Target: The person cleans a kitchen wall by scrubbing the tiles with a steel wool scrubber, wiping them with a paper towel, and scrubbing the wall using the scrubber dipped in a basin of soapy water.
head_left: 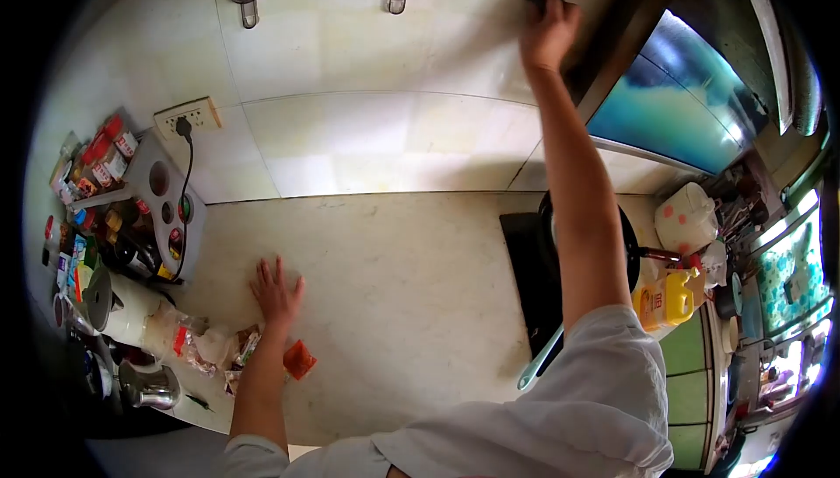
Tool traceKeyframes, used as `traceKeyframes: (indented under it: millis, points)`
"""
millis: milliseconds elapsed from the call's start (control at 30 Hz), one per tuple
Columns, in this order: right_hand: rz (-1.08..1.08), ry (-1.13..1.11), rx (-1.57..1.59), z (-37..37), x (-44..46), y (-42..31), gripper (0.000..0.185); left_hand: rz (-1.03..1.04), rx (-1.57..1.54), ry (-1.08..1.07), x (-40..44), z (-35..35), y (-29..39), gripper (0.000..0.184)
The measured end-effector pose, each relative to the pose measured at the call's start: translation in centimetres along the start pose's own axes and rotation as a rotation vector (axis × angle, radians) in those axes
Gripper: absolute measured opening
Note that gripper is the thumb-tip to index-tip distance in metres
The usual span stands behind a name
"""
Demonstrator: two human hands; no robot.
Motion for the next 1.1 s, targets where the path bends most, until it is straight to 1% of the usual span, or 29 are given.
traceKeyframes:
  millis: [67,100,133,167,200,267,333,367,400,467,500,533,567,600,667,733,800,867,900,933,1000,1033,1067,1100]
  points:
    - [-0.375,-0.115,-0.225,4.0,-2.7,-0.6,0.022,-0.002,-0.037,0.045,0.0,-0.2,0.3,0.069]
    - [-0.295,-0.275,0.015,7.8,-6.1,2.2,0.021,0.000,-0.039,0.047,0.0,-0.2,0.4,0.069]
    - [-0.009,-0.562,0.110,9.8,-9.6,0.5,0.022,0.003,-0.025,0.059,0.0,-0.4,0.4,0.069]
    - [0.146,-0.833,0.035,10.6,-12.1,-1.1,0.027,0.004,-0.011,0.072,0.0,-0.5,0.4,0.069]
    - [0.142,-0.892,0.094,10.7,-12.7,0.1,0.032,0.005,-0.008,0.080,0.0,-0.6,0.3,0.069]
    - [0.192,-0.769,0.099,7.6,-9.0,0.5,0.030,0.022,-0.013,0.077,0.2,-0.4,0.2,0.068]
    - [0.030,-0.374,0.087,2.6,-3.4,1.8,0.028,0.006,-0.009,0.053,0.0,-0.7,0.4,0.068]
    - [0.037,-0.373,0.086,2.6,-3.1,1.1,0.028,-0.010,-0.004,0.034,-0.1,-0.7,0.2,0.068]
    - [0.092,-0.127,0.169,0.7,-2.1,0.6,0.024,-0.006,-0.001,0.026,-0.2,-0.3,0.2,0.068]
    - [-0.218,-0.068,0.001,1.5,-3.6,-0.5,0.020,-0.001,-0.012,0.113,-0.2,-0.3,0.3,0.067]
    - [-0.578,-0.255,-0.247,5.7,-7.7,0.0,0.020,0.001,-0.015,0.114,-0.1,-0.3,0.3,0.067]
    - [-0.487,-0.435,-0.148,8.5,-12.0,1.5,0.023,0.000,-0.008,0.110,-0.1,-0.3,0.4,0.067]
    - [-0.422,-0.803,-0.294,9.2,-14.1,-1.8,0.027,0.000,0.003,0.108,0.0,-0.3,0.4,0.067]
    - [-0.423,-0.794,-0.295,9.1,-13.2,-0.8,0.027,0.002,0.007,0.115,0.2,-0.8,0.3,0.067]
    - [-0.459,-0.507,-0.376,6.4,-9.3,2.5,0.030,-0.002,0.003,0.078,0.0,-1.2,0.4,0.067]
    - [-0.253,-0.088,-0.318,-0.2,-2.9,1.2,0.029,-0.005,0.013,0.104,0.0,-0.6,0.3,0.067]
    - [0.023,0.319,-0.221,-3.2,-0.5,1.5,0.029,-0.011,0.021,0.136,0.1,-0.4,0.3,0.067]
    - [-0.209,0.242,-0.155,1.1,1.2,-0.1,0.030,-0.021,0.022,0.117,0.0,-0.2,0.3,0.067]
    - [-0.356,0.149,-0.175,4.4,1.6,-2.0,0.033,-0.027,0.022,0.128,0.1,-0.2,0.2,0.067]
    - [-0.362,0.087,-0.181,6.1,1.6,-5.3,0.034,-0.020,0.026,0.124,0.1,-0.1,0.2,0.068]
    - [-0.446,-0.052,-0.184,8.1,3.6,-6.1,0.033,-0.013,0.030,0.114,0.0,-0.4,0.1,0.068]
    - [-0.533,-0.015,-0.137,6.9,4.4,-6.1,0.031,-0.021,-0.010,0.085,-0.2,-0.8,0.1,0.069]
    - [-0.629,-0.027,-0.229,5.3,5.2,-5.1,0.033,-0.032,-0.057,0.055,-0.2,-0.7,0.0,0.069]
    - [-0.583,-0.002,-0.279,3.4,5.2,-4.9,0.033,-0.040,-0.070,0.056,-0.1,-0.5,0.1,0.069]
Point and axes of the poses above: each hand's wrist, its own x-axis towards the middle knuckle, its own z-axis out of the palm, y = z × x, the point moved 8 cm from there along x, towards the middle knuckle, and after that the axes turned 10 degrees about x, right-handed, at the moved point
